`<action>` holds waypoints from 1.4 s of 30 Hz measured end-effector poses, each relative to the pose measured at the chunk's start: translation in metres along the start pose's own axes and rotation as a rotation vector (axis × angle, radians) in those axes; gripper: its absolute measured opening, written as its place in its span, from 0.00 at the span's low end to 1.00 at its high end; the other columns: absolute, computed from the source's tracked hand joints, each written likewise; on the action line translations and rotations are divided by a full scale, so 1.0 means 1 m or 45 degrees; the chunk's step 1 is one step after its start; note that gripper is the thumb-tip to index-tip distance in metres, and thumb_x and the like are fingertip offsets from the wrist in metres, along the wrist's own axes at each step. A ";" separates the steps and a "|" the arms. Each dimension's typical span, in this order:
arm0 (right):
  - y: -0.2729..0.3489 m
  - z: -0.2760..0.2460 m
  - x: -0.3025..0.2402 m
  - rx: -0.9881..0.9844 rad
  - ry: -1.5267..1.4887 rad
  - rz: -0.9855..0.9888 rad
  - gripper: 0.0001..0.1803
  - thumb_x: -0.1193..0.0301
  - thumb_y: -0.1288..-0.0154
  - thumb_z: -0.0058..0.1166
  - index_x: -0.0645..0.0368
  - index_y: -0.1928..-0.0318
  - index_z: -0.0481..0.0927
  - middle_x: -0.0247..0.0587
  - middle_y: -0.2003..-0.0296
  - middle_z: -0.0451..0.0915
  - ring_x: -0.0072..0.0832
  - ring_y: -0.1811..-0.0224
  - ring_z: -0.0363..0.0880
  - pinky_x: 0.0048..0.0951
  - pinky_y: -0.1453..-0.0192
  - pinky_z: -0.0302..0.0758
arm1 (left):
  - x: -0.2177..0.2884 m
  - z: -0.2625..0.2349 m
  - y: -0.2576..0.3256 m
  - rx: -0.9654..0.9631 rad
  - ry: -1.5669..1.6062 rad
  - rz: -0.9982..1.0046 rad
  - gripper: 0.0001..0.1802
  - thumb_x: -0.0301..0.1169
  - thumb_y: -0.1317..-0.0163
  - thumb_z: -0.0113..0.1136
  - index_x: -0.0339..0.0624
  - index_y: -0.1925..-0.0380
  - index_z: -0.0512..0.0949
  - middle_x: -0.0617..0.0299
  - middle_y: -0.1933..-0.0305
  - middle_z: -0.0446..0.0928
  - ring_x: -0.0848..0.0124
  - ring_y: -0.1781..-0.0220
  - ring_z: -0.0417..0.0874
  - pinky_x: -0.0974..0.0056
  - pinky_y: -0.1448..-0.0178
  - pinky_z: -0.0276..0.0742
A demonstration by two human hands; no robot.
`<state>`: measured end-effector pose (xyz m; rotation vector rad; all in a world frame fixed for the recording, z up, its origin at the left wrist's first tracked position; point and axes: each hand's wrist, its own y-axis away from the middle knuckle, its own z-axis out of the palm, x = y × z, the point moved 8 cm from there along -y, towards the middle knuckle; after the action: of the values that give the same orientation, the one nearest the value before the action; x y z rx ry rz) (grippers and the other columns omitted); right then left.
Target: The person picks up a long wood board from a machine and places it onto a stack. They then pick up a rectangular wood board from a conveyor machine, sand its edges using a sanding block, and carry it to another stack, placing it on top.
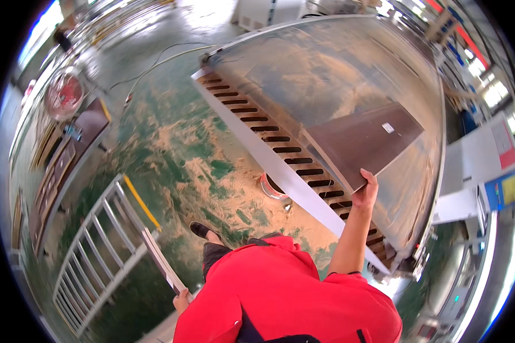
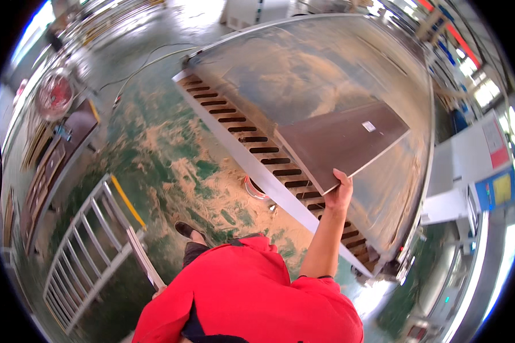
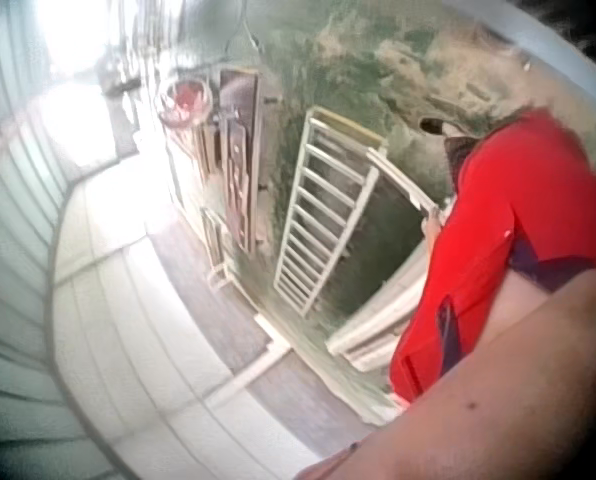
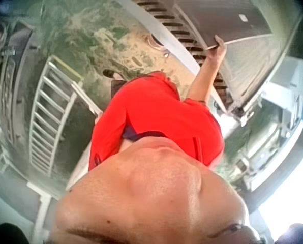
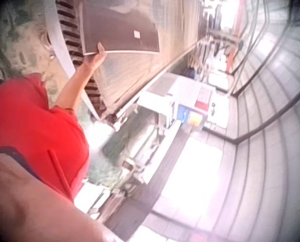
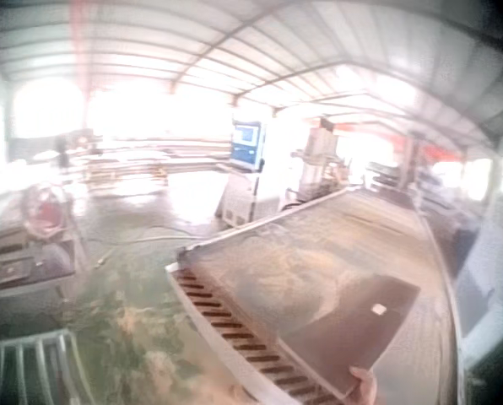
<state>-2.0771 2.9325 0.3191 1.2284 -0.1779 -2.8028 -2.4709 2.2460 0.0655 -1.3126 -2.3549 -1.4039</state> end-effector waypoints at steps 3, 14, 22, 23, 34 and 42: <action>0.029 0.064 0.017 -0.032 0.073 -0.147 0.23 0.80 0.47 0.47 0.71 0.47 0.68 0.49 0.54 0.76 0.40 0.53 0.78 0.37 0.48 0.77 | 0.033 -0.003 -0.076 -0.010 0.137 0.075 0.19 0.36 0.59 0.68 0.27 0.75 0.77 0.56 0.77 0.76 0.68 0.75 0.76 0.62 0.69 0.71; 0.102 0.199 0.106 0.009 0.030 -0.193 0.29 0.79 0.50 0.47 0.67 0.43 0.65 0.48 0.52 0.73 0.40 0.54 0.77 0.33 0.54 0.80 | 0.215 -0.051 -0.257 0.004 -0.175 0.138 0.20 0.37 0.59 0.67 0.27 0.76 0.77 0.54 0.76 0.77 0.66 0.74 0.77 0.61 0.68 0.72; 0.099 0.300 0.176 -0.070 0.099 -0.154 0.30 0.79 0.52 0.49 0.67 0.43 0.66 0.50 0.51 0.73 0.41 0.52 0.77 0.36 0.52 0.80 | 0.250 -0.075 -0.337 -0.093 -0.179 0.101 0.20 0.37 0.60 0.67 0.26 0.77 0.77 0.53 0.76 0.77 0.65 0.74 0.78 0.60 0.67 0.73; 0.099 0.314 0.183 -0.090 0.118 -0.130 0.30 0.80 0.52 0.49 0.68 0.44 0.66 0.50 0.51 0.74 0.40 0.52 0.77 0.35 0.51 0.79 | 0.250 -0.072 -0.347 -0.074 -0.127 0.135 0.19 0.37 0.59 0.67 0.27 0.77 0.77 0.54 0.77 0.77 0.66 0.75 0.77 0.61 0.68 0.72; 0.035 0.480 0.294 -0.451 0.166 0.092 0.33 0.79 0.55 0.48 0.68 0.42 0.65 0.51 0.50 0.74 0.43 0.51 0.77 0.36 0.50 0.79 | 0.241 -0.045 -0.360 -0.152 0.314 -0.061 0.14 0.34 0.58 0.66 0.31 0.80 0.77 0.60 0.81 0.76 0.70 0.82 0.75 0.65 0.77 0.67; -0.065 0.644 0.445 -0.839 0.099 0.575 0.33 0.79 0.57 0.49 0.69 0.44 0.66 0.51 0.55 0.75 0.40 0.56 0.78 0.36 0.53 0.78 | 0.293 -0.040 -0.308 0.255 0.380 -0.244 0.20 0.34 0.58 0.67 0.24 0.74 0.79 0.53 0.77 0.79 0.66 0.77 0.80 0.64 0.71 0.73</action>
<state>-2.8533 2.9936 0.4195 0.9720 0.3934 -2.1483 -2.8861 2.3352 0.0216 -0.7857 -2.3869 -1.2641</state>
